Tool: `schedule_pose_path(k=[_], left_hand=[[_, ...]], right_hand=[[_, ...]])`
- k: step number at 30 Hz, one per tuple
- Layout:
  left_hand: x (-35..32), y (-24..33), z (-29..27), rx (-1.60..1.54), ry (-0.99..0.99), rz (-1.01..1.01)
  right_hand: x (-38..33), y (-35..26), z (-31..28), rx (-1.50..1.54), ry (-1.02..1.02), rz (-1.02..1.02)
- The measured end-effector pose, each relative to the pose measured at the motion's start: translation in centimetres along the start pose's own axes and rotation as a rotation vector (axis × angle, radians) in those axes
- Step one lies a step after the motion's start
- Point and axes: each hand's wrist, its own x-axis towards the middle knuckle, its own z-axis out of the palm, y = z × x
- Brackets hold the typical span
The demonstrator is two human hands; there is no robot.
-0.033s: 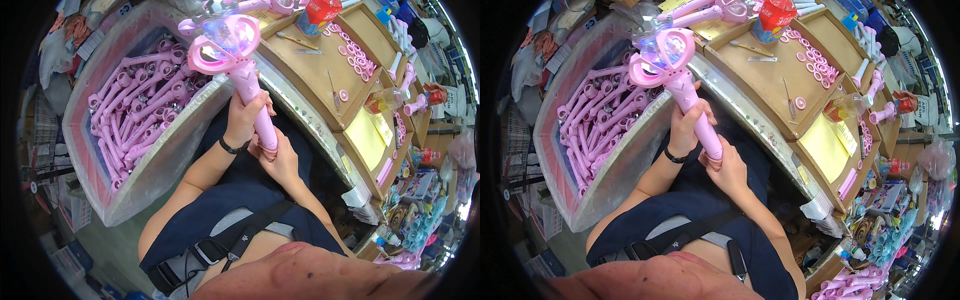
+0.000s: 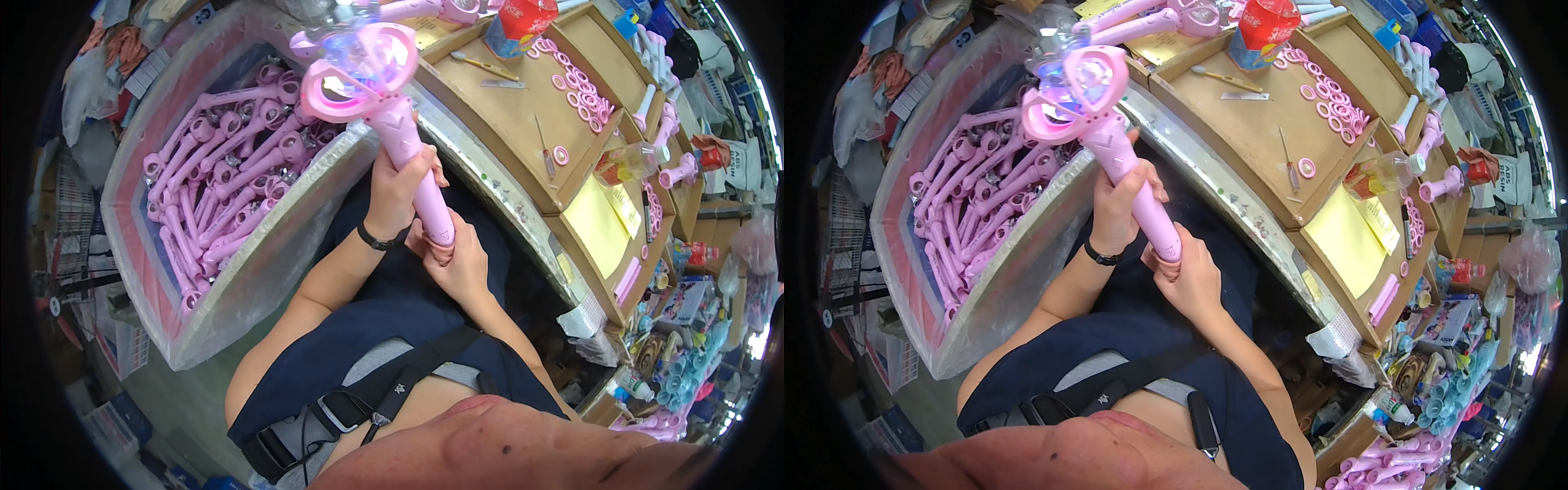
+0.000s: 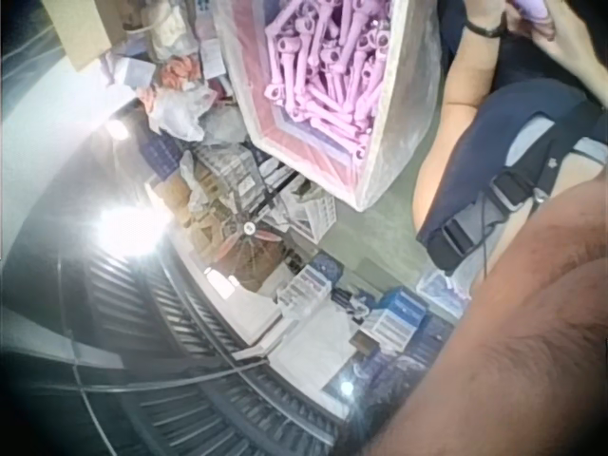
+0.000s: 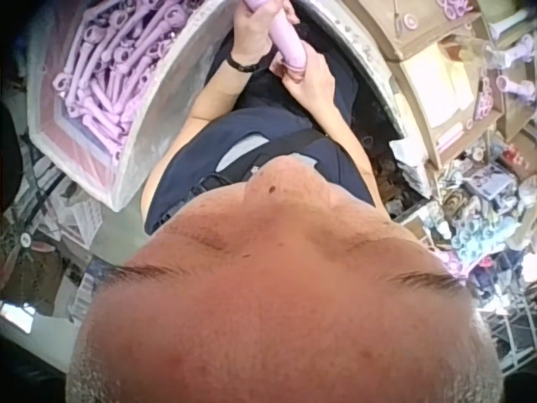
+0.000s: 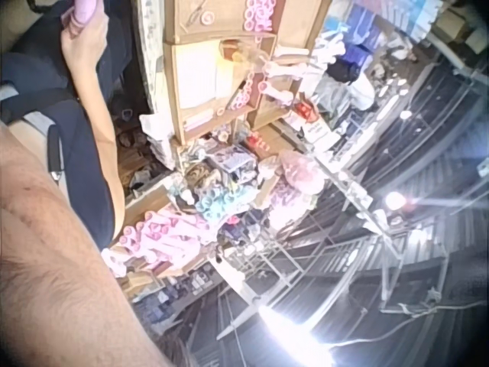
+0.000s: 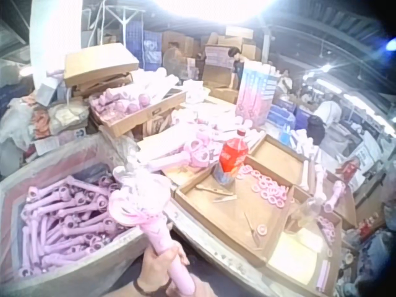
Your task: The person assembles pink light sticks by inserting a small ring into the head, wiping the surface with a cloth, and testing the light function. They repeat this process for multiple units, handling each stick individually and placing finished items on the table.
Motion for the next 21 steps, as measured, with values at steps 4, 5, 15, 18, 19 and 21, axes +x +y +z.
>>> schedule_pose_path(k=[4, 5, 15, 18, 19, 21], left_hand=[[-0.1, 0.3, 0.4, -0.088, 0.026, -0.061], [-0.2, 0.4, 0.4, -0.117, 0.024, -0.095], [2.0, 1.5, -0.9, -0.397, -0.302, -0.036], [3.4, 2.5, -1.7, -0.346, -0.008, 0.019], [3.4, 2.7, -1.9, -0.341, -0.038, 0.037], [3.8, 3.2, -2.3, -0.365, -0.060, 0.084]], right_hand=[[-0.3, 1.9, -0.6, 0.583, -0.238, 0.086], [-0.4, 2.3, -0.7, 0.924, -0.416, 0.245], [0.0, 2.3, -0.2, 1.928, -0.892, 0.481], [-0.1, 3.2, -0.9, 1.210, -0.553, 0.303], [-0.4, 3.4, -1.0, 1.026, -0.449, 0.199], [-1.1, 3.2, -0.5, 1.125, -0.402, 0.288]])
